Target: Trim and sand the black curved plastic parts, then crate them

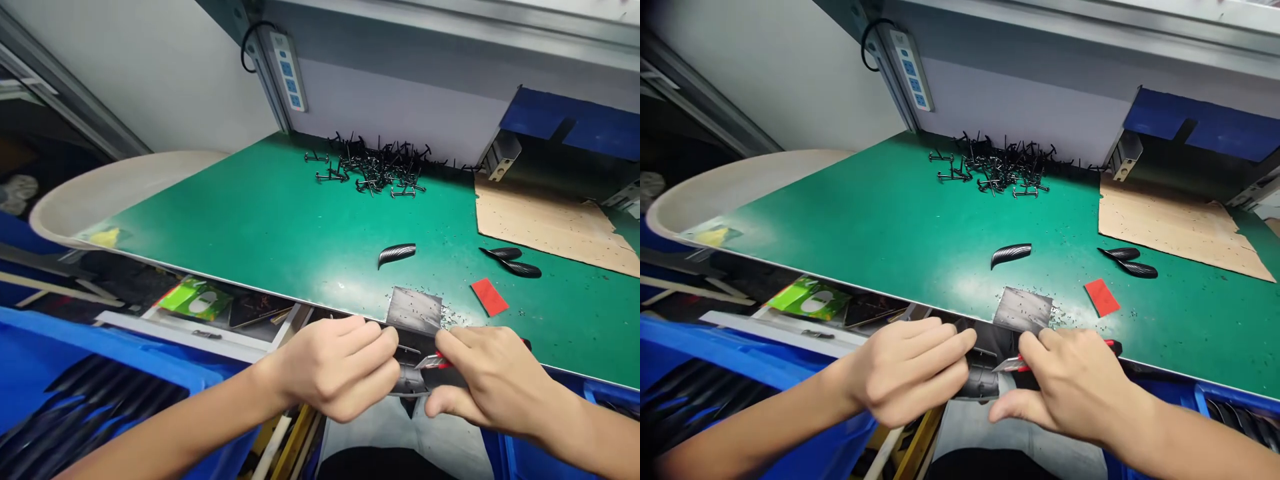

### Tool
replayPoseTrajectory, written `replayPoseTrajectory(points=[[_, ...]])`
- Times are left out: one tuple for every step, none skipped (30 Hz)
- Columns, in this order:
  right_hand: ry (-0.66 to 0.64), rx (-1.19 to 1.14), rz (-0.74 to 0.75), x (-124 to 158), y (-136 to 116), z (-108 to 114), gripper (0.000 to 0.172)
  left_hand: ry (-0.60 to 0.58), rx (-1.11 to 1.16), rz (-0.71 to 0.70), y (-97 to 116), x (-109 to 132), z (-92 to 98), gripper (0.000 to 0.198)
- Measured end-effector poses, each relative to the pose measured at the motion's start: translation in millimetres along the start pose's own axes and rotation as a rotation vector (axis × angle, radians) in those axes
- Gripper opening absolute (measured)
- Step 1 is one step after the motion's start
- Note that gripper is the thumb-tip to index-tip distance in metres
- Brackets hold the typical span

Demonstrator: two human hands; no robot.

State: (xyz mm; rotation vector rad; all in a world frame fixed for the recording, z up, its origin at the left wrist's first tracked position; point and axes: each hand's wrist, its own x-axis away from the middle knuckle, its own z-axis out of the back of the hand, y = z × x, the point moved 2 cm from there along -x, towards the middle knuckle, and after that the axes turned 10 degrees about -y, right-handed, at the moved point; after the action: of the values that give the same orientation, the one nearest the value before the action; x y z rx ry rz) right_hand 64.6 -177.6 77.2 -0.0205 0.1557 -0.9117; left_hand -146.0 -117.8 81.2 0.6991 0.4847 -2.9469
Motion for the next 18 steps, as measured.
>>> replayPoseTrajectory(points=[[0.014, 0.035, 0.001, -1.4, -1.3, -1.8, 0.065, 0.009, 0.003, -0.006, 1.4, -0.7, 1.1, 0.03], [0.024, 0.062, -0.003, -2.2, -2.1, -3.0, 0.067, 0.018, 0.004, -0.01, 2.6, -1.0, 1.8, 0.03], [0.034, 0.082, -0.008, -2.2, -2.7, -3.5, 0.068, 0.03, 0.004, -0.014, 3.5, -0.9, 2.1, 0.029], [0.043, 0.096, -0.014, -1.5, -3.0, -3.9, 0.068, 0.042, 0.0, -0.021, 4.3, -0.6, 2.0, 0.029], [0.047, 0.106, -0.02, -0.3, -3.3, -4.3, 0.069, 0.053, -0.009, -0.028, 4.8, -0.1, 1.7, 0.028], [0.05, 0.109, -0.024, 1.2, -3.5, -4.9, 0.07, 0.061, -0.023, -0.039, 5.3, 0.4, 1.2, 0.027], [0.044, 0.107, -0.027, 2.9, -3.6, -5.9, 0.07, 0.068, -0.038, -0.047, 5.5, 0.8, 0.5, 0.026], [0.031, 0.102, -0.035, 4.5, -3.7, -7.3, 0.071, 0.075, -0.054, -0.054, 5.7, 1.3, -0.2, 0.024], [0.011, 0.093, -0.047, 5.9, -3.7, -9.1, 0.072, 0.086, -0.068, -0.059, 5.8, 1.7, -0.9, 0.023], [-0.013, 0.081, -0.061, 7.0, -3.8, -11.0, 0.073, 0.097, -0.079, -0.062, 5.9, 2.1, -1.7, 0.022], [-0.037, 0.067, -0.074, 7.9, -3.9, -12.8, 0.074, 0.107, -0.085, -0.063, 6.3, 2.2, -2.4, 0.021], [-0.059, 0.052, -0.086, 8.4, -4.2, -14.3, 0.075, 0.115, -0.089, -0.064, 6.9, 2.2, -3.1, 0.02], [-0.074, 0.035, -0.094, 8.8, -4.4, -15.2, 0.076, 0.115, -0.091, -0.062, 7.7, 1.8, -3.6, 0.02], [-0.083, 0.011, -0.098, 9.0, -4.3, -15.5, 0.078, 0.111, -0.09, -0.062, 8.9, 1.0, -3.9, 0.019], [-0.097, -0.023, -0.101, 9.3, -3.8, -15.2, 0.079, 0.107, -0.088, -0.061, 10.1, 0.0, -3.8, 0.019], [-0.12, -0.067, -0.106, 9.8, -2.3, -14.5, 0.079, 0.103, -0.084, -0.06, 11.0, -1.2, -3.4, 0.02], [-0.15, -0.12, -0.117, 10.7, 0.4, -13.4, 0.078, 0.096, -0.081, -0.061, 11.1, -2.3, -3.1, 0.021], [-0.186, -0.18, -0.139, 12.2, 4.6, -12.3, 0.078, 0.082, -0.079, -0.063, 10.0, -2.8, -3.2, 0.022]])
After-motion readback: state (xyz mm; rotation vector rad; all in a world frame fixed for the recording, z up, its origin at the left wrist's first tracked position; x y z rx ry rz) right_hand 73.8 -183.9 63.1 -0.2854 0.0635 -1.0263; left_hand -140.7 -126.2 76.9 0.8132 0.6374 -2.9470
